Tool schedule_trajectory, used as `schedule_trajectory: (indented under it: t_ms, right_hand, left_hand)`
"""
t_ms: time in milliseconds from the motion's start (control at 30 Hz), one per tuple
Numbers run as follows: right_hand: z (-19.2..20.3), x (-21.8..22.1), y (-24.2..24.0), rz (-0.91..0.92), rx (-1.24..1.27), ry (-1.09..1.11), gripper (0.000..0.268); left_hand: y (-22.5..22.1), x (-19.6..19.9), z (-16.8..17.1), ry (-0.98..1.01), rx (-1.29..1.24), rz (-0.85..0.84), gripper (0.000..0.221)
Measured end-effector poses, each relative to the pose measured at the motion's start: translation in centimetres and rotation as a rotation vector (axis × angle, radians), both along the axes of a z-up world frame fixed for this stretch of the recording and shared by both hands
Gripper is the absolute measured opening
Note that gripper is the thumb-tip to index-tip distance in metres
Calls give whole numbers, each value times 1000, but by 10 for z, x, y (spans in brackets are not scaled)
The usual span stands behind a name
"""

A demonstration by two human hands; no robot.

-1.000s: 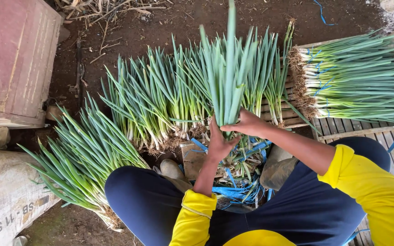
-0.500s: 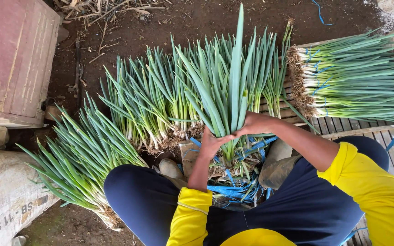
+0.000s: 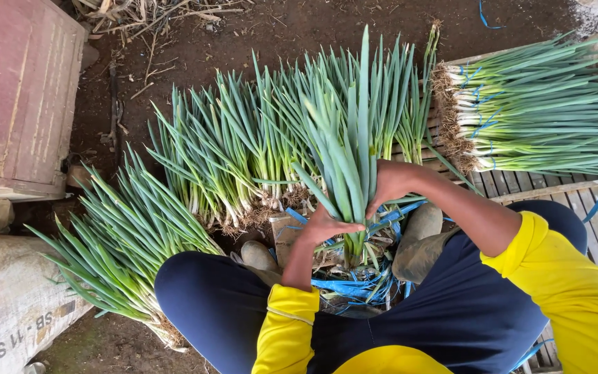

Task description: Bundling harvested green onions using plastic ties in a processing area.

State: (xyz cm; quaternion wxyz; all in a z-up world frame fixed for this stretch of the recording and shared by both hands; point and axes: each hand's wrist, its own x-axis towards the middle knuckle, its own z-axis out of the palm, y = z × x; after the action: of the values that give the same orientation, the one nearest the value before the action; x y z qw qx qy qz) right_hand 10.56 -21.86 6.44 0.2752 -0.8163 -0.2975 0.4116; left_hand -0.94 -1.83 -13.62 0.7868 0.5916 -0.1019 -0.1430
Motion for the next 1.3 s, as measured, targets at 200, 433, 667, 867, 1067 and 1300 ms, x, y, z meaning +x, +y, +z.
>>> schedule_trajectory:
  t_ms: [200,433,667,867,1067,1300]
  right_hand:
    - [-30,12,-1,-150,-137,-80,98]
    - [-106,23,-16,-84,-72,-190,90]
    - [-123,26,-15,-92,20,-166,87]
    - [-76,11,-6,-170,38,-142,55]
    - [-19,17,-2,-231,-144,-373,37]
    - [49,52,-47,-183,307,-904,10]
  left_hand:
    - [16,-1,-64,-218,-49,118,92]
    - [12,1,-48,-248,8,177,92]
    - [14,9,-44,-193,-38,167,84]
    - [13,4,2,-54,102,220,81]
    - [-1,5,44,-5,303,299,82]
    - [4,9,38,120,546,253,86]
